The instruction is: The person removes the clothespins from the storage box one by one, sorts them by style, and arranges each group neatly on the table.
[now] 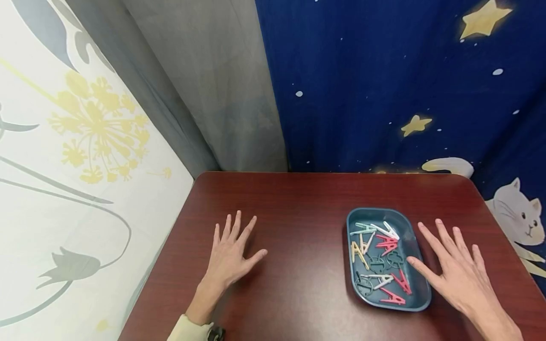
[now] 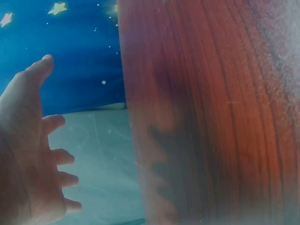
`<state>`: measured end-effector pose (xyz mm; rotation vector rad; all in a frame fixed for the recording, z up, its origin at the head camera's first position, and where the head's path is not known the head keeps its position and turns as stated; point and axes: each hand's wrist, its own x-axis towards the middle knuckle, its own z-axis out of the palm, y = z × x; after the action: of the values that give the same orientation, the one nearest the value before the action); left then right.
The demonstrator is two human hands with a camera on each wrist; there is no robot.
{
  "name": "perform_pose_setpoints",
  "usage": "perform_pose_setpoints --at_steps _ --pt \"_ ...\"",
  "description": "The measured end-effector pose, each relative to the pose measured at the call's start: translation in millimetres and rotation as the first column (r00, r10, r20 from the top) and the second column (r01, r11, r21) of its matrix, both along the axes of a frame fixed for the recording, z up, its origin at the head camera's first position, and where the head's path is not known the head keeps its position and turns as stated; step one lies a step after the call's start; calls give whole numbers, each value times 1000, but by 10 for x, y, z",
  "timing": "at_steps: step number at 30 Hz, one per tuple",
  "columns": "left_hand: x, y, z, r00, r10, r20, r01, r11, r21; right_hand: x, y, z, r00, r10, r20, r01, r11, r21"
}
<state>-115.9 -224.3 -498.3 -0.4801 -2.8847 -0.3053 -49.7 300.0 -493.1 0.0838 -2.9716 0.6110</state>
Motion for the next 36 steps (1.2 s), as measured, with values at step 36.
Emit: perform_pose_setpoints --at_steps 36 --pt "-569 746 329 968 -126 -219 214 868 448 -22 -107 -324 993 -106 -58 57 834 -549"
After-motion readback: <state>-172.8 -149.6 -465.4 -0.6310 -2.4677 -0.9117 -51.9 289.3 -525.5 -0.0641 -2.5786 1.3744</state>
